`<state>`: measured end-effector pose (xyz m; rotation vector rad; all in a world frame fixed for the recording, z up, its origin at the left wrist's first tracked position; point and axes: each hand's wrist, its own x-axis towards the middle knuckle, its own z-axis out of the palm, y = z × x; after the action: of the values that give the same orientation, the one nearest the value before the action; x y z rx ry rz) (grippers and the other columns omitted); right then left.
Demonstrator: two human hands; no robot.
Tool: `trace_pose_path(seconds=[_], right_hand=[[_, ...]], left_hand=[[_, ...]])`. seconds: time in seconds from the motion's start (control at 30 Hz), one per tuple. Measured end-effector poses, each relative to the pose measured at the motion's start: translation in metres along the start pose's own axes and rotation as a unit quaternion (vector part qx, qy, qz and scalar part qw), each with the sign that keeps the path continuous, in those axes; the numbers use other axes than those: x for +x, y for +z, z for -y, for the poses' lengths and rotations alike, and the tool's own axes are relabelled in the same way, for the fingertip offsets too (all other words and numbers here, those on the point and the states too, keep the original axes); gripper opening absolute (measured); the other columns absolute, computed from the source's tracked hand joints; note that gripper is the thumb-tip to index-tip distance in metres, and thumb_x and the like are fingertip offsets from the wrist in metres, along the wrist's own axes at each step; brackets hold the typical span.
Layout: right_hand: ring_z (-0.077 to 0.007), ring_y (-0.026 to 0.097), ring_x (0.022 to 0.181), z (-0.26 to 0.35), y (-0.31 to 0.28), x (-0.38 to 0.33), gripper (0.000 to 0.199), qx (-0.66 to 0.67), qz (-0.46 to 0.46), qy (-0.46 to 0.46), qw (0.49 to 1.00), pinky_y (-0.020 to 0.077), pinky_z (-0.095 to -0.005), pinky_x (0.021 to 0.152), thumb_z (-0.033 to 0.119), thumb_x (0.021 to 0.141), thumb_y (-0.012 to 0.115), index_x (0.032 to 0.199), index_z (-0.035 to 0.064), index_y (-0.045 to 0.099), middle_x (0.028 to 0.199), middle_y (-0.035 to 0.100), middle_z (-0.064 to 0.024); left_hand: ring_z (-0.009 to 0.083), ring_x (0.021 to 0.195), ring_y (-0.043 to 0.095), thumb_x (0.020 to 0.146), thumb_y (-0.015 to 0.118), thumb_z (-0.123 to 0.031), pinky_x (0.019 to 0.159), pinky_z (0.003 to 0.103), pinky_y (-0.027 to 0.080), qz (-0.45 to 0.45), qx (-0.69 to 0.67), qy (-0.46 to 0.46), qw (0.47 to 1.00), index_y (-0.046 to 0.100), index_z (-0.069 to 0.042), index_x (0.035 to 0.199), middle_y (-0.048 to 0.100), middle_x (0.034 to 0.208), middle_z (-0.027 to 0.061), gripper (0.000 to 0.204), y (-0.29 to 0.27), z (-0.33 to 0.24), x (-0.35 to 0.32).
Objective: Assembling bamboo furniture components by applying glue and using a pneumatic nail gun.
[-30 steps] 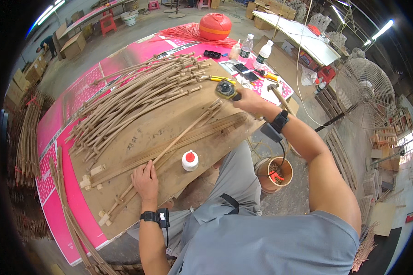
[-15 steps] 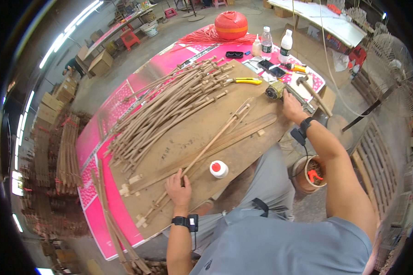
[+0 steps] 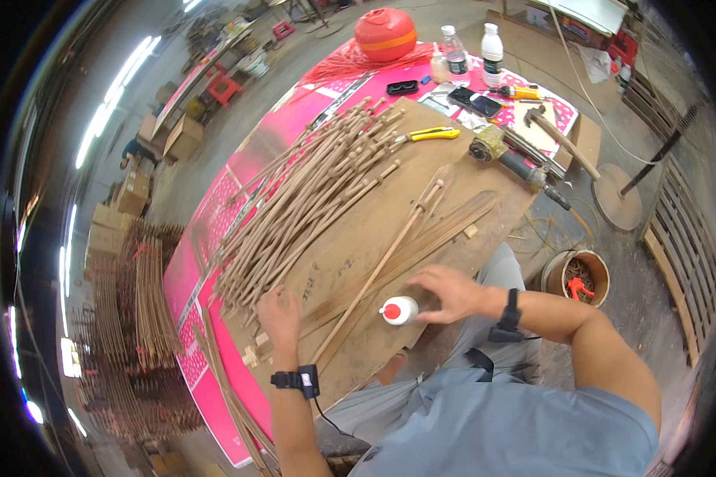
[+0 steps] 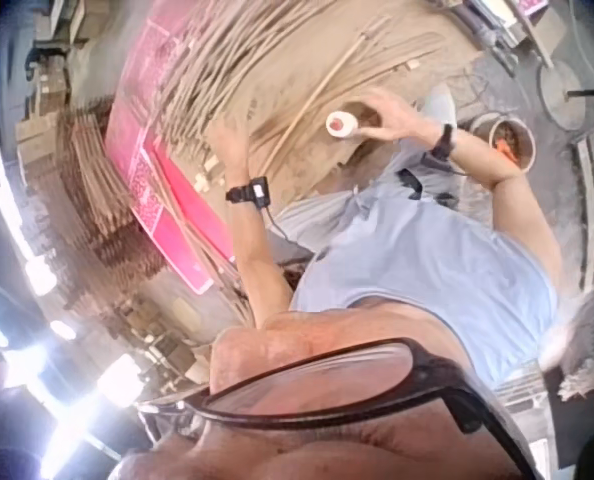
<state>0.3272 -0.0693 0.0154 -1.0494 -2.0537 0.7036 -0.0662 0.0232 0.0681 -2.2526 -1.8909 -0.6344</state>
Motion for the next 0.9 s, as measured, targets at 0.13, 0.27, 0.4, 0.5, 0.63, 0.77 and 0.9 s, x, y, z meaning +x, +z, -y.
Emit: trace_pose_path(seconds=[0.13, 0.27, 0.4, 0.5, 0.63, 0.77, 0.9], right_hand=[[-0.0374, 0.064, 0.109, 0.006, 0.038, 0.024, 0.07, 0.061, 0.009, -0.032, 0.998, 0.0529, -0.0445, 0.094, 0.043, 0.077, 0.088, 0.129, 0.0038, 0.062, 0.116, 0.066, -0.0179], [-0.0351, 0.065, 0.105, 0.006, 0.042, 0.025, 0.063, 0.025, 0.032, -0.024, 0.999, 0.0537, -0.0432, 0.092, 0.042, 0.078, 0.088, 0.123, 0.0062, 0.064, 0.111, 0.067, -0.015], [-0.0338, 0.066, 0.102, 0.003, 0.045, 0.023, 0.056, 0.032, 0.014, -0.025, 0.999, 0.0542, -0.0433, 0.089, 0.042, 0.078, 0.087, 0.117, 0.0084, 0.066, 0.108, 0.068, -0.0126], [-0.0335, 0.066, 0.102, 0.002, 0.049, 0.022, 0.054, 0.034, 0.001, -0.026, 0.999, 0.0542, -0.0433, 0.089, 0.041, 0.078, 0.087, 0.116, 0.0087, 0.067, 0.109, 0.069, -0.0115], [-0.033, 0.066, 0.103, 0.003, 0.047, 0.025, 0.052, 0.028, 0.02, -0.023, 0.999, 0.0542, -0.0433, 0.09, 0.041, 0.078, 0.086, 0.115, 0.0092, 0.067, 0.11, 0.07, -0.0106], [-0.0329, 0.066, 0.102, 0.001, 0.048, 0.024, 0.052, 0.032, 0.017, -0.027, 0.999, 0.054, -0.0435, 0.09, 0.041, 0.079, 0.086, 0.115, 0.0094, 0.067, 0.109, 0.07, -0.0105], [-0.0331, 0.065, 0.1, 0.0, 0.047, 0.022, 0.053, 0.031, 0.009, -0.029, 0.999, 0.0536, -0.0435, 0.087, 0.041, 0.078, 0.086, 0.116, 0.0093, 0.066, 0.105, 0.068, -0.0114]], left_hand=[[0.039, 0.113, 0.06, 0.094, 0.069, -0.019, 0.099, 0.05, 0.047, -0.006, -0.018, -0.027, 0.999, 0.07, -0.003, 0.12, 0.067, 0.115, 0.0187, 0.03, 0.017, 0.026, 0.042], [0.0402, 0.113, 0.061, 0.095, 0.069, -0.02, 0.1, 0.049, 0.047, 0.009, 0.021, -0.01, 1.0, 0.068, -0.004, 0.125, 0.066, 0.119, 0.0195, 0.034, 0.041, 0.036, 0.078], [0.041, 0.114, 0.061, 0.095, 0.069, -0.02, 0.1, 0.05, 0.048, 0.067, 0.042, -0.024, 0.997, 0.068, -0.005, 0.126, 0.066, 0.12, 0.0199, 0.034, 0.058, 0.036, 0.095], [0.0399, 0.115, 0.061, 0.097, 0.066, -0.016, 0.098, 0.049, 0.049, 0.083, 0.03, -0.026, 0.996, 0.068, -0.004, 0.126, 0.066, 0.118, 0.0201, 0.032, 0.061, 0.037, 0.102], [0.0388, 0.114, 0.061, 0.098, 0.065, -0.013, 0.097, 0.048, 0.049, 0.063, 0.001, -0.014, 0.998, 0.067, -0.002, 0.122, 0.066, 0.116, 0.0191, 0.026, 0.058, 0.054, 0.104], [0.0388, 0.113, 0.061, 0.098, 0.065, -0.014, 0.098, 0.048, 0.048, 0.064, 0.007, 0.009, 0.998, 0.066, -0.002, 0.116, 0.066, 0.114, 0.0183, 0.022, 0.052, 0.047, 0.108], [0.0387, 0.116, 0.06, 0.099, 0.064, -0.016, 0.1, 0.047, 0.048, 0.053, 0.012, 0.025, 0.998, 0.067, -0.002, 0.12, 0.067, 0.119, 0.0187, 0.026, 0.048, 0.035, 0.113]])
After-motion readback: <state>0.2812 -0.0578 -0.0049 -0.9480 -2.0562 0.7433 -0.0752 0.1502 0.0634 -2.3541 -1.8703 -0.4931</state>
